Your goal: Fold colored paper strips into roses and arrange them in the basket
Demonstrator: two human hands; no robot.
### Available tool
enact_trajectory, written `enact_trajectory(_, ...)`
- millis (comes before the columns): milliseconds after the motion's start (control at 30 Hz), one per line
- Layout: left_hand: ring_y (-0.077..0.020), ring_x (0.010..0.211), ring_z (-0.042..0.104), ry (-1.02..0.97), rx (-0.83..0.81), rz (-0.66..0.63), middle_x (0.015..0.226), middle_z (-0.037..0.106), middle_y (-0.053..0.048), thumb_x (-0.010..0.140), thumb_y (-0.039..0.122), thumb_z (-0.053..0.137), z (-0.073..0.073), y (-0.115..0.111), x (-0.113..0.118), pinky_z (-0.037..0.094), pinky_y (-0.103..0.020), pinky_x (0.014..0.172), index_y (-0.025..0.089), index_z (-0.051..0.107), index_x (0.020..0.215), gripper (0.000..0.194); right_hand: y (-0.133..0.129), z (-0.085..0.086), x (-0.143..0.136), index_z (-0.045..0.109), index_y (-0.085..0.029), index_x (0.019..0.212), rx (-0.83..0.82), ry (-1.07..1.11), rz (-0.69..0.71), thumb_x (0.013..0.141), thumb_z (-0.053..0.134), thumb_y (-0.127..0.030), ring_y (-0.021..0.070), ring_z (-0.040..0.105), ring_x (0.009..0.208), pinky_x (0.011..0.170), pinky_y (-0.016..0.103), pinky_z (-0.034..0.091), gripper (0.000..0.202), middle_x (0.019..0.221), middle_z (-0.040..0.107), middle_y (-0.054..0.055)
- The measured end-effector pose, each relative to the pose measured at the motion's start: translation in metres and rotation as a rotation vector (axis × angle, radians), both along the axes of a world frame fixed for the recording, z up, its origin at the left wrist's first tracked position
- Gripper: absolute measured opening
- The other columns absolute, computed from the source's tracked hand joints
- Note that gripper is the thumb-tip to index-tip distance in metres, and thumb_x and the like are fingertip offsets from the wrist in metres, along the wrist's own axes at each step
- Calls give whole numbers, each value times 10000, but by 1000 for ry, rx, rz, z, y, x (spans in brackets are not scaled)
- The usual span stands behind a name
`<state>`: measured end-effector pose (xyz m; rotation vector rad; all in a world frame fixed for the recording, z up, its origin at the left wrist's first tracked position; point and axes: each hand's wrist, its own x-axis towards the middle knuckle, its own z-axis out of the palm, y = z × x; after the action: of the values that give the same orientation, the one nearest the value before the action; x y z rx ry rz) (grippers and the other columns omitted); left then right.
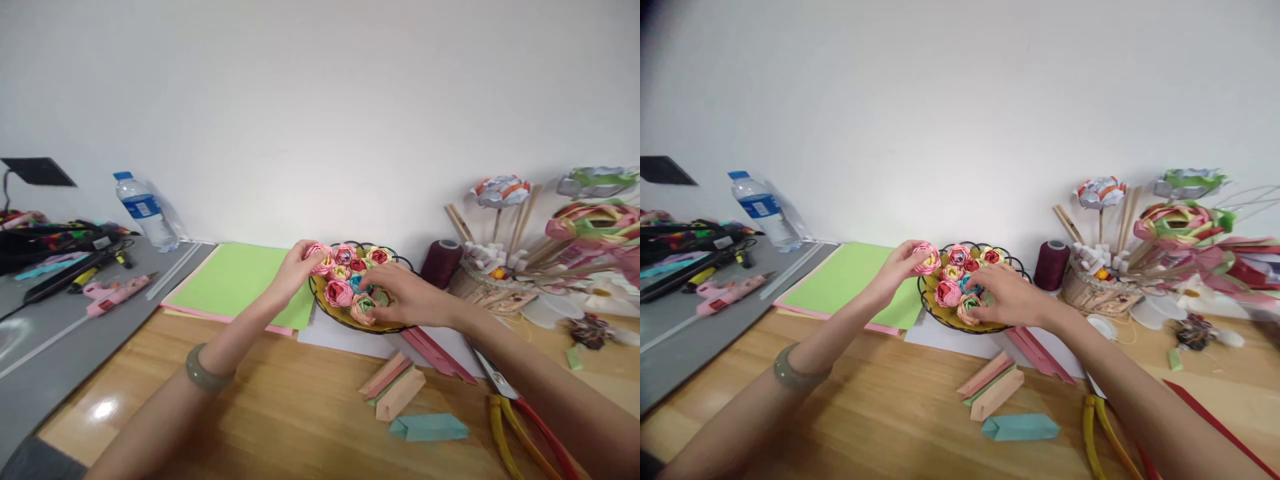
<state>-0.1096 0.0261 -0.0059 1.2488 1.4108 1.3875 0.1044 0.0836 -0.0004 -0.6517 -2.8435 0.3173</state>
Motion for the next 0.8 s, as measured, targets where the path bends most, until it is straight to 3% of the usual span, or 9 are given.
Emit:
enact_trajectory(100, -183, 850, 573, 182, 6, -15, 935, 610, -68, 740, 437, 569, -3, 12, -8, 453, -304, 723, 154, 511, 1010, 395, 12, -1, -4, 578, -176, 1013, -7, 48, -118, 836, 473, -296, 201, 583, 904, 760, 308, 420, 238, 995, 646, 81)
enact_trajectory(233, -199, 874, 572, 278, 15, -22, 960, 619, -79, 729, 439, 573, -5, 23, -13, 438, -325, 764, 146, 548, 958, 374, 23, 0, -18, 618, -179, 915, 14, 58, -218, 798, 452, -174, 203, 606, 857, 704, 290, 432, 204, 954, 663, 82)
enact_trajectory(400, -207, 877, 571, 377, 7, -70, 1003, 630, -83, 703, 404, 611, -3, 30, -16, 421, -342, 804, 149, 603, 952, 356, 15, 5, -39, 624, -194, 1006, 3, 17, -90, 764, 515, -228, 191, 595, 874, 738, 277, 427, 268, 981, 658, 54)
enact_trajectory(500, -208, 893, 570, 394, 5, -81, 1020, 631, -95, 708, 401, 606, -3, 34, -19, 424, -339, 803, 137, 592, 986, 384, 6, 0, -48, 622, -181, 1050, -3, -19, -9, 656, 636, -268, 240, 575, 926, 745, 304, 426, 404, 1030, 635, 85)
enact_trajectory(633, -203, 869, 573, 391, 7, -72, 988, 632, -103, 731, 439, 572, -2, 35, -23, 434, -330, 764, 120, 588, 974, 401, 1, -9, -51, 647, -149, 965, -29, 3, -28, 636, 616, -192, 269, 580, 883, 701, 331, 430, 333, 968, 634, 117)
enact_trajectory(800, -199, 888, 569, 380, 18, -75, 1049, 606, -118, 765, 458, 521, 4, 32, -27, 445, -312, 737, 112, 573, 988, 415, 2, -1, -40, 609, -179, 1026, -167, 171, -55, 686, 596, -210, 220, 572, 948, 826, 342, 434, 341, 1044, 630, 71)
